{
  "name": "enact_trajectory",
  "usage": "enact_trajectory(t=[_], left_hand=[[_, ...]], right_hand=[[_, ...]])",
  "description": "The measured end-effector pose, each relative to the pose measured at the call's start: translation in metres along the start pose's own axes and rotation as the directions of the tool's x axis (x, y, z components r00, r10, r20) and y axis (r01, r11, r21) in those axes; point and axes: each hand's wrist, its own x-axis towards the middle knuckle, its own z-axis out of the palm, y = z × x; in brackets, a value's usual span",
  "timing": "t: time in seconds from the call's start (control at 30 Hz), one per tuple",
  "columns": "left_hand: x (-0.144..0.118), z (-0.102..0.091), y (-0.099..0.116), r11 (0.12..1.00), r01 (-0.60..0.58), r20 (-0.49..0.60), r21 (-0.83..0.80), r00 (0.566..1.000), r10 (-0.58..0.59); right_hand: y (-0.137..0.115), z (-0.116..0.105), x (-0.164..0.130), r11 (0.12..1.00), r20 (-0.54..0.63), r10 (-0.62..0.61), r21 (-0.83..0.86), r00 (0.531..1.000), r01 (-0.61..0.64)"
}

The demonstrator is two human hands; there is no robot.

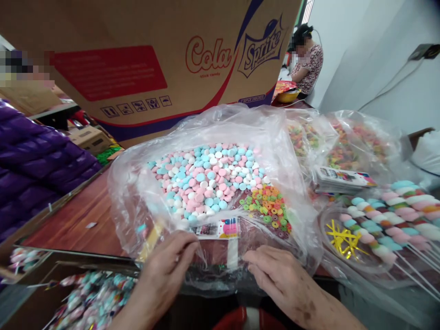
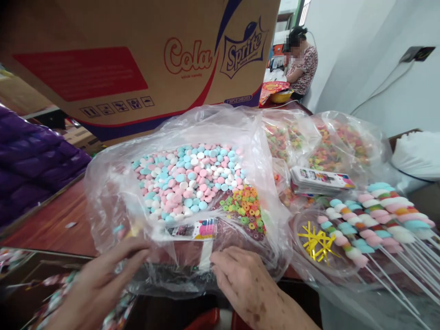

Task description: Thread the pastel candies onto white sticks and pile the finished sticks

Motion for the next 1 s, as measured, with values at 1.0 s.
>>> enact_trajectory(t=[1.0], left_hand=[[0.036, 0.083, 0.051, 0.886, -0.424, -0.041, 0.19, 0.898, 0.438]], right_hand=[[-0.005, 0.001, 0.026, 0.879, -0.24, 0.396, 0.379, 0.887, -0.29]])
